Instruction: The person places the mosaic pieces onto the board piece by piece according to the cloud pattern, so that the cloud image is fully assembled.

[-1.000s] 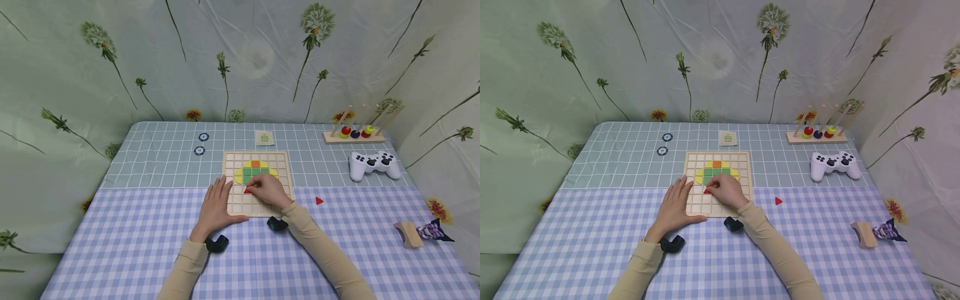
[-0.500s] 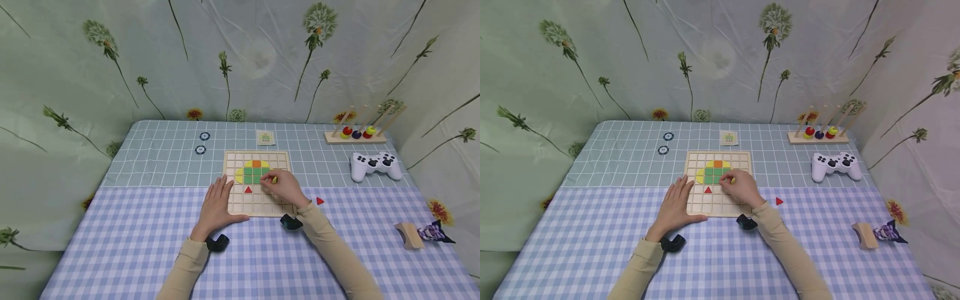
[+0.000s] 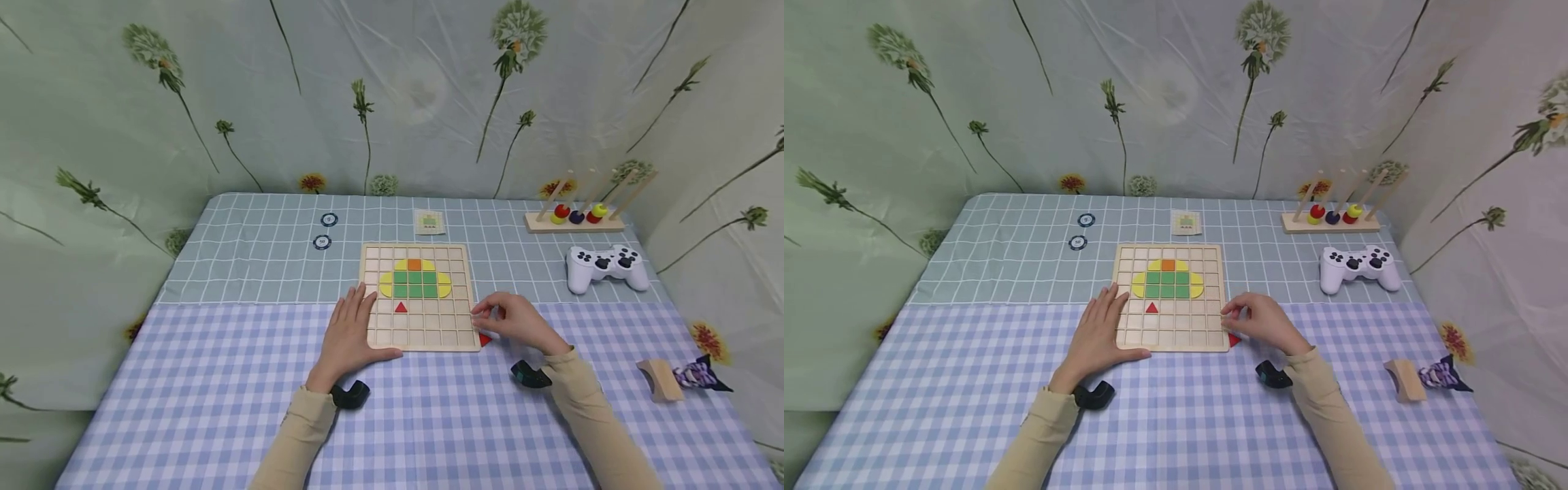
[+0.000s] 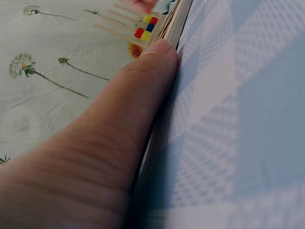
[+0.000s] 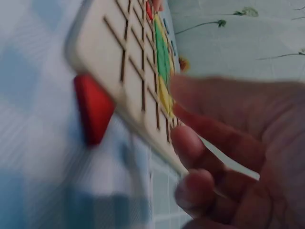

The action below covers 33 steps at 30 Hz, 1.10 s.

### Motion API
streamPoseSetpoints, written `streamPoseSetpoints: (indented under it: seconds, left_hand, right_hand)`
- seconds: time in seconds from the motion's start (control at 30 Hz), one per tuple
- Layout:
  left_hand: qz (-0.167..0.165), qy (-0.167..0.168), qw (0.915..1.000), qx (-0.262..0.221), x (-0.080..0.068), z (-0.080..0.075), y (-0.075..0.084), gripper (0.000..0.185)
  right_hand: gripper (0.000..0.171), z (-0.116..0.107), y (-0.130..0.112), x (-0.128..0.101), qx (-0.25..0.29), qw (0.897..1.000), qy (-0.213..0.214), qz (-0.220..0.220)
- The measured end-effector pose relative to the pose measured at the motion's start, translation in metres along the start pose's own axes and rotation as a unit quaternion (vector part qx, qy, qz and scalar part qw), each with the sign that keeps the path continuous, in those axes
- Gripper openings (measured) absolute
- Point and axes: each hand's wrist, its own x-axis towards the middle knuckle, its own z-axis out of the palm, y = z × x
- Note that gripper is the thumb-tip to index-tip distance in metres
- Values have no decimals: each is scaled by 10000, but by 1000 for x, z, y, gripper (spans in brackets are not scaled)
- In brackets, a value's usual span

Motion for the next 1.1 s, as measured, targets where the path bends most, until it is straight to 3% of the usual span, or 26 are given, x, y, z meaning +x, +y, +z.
streamPoseSetpoints:
  seconds: [0.13,0.33,1.1]
  left_hand:
    - [-23,-29,10000,10,0,0,-1,114]
    - [-58,-61,10000,31,0,0,-1,114]
    - [-27,-18,10000,52,0,3,-1,114]
  right_hand:
    - [24,-3,8,-10,-87,9993,-311,-186]
    - [29,-1,13,-16,-303,9987,-380,-147]
    - [15,0,16,-17,-752,9969,-60,228]
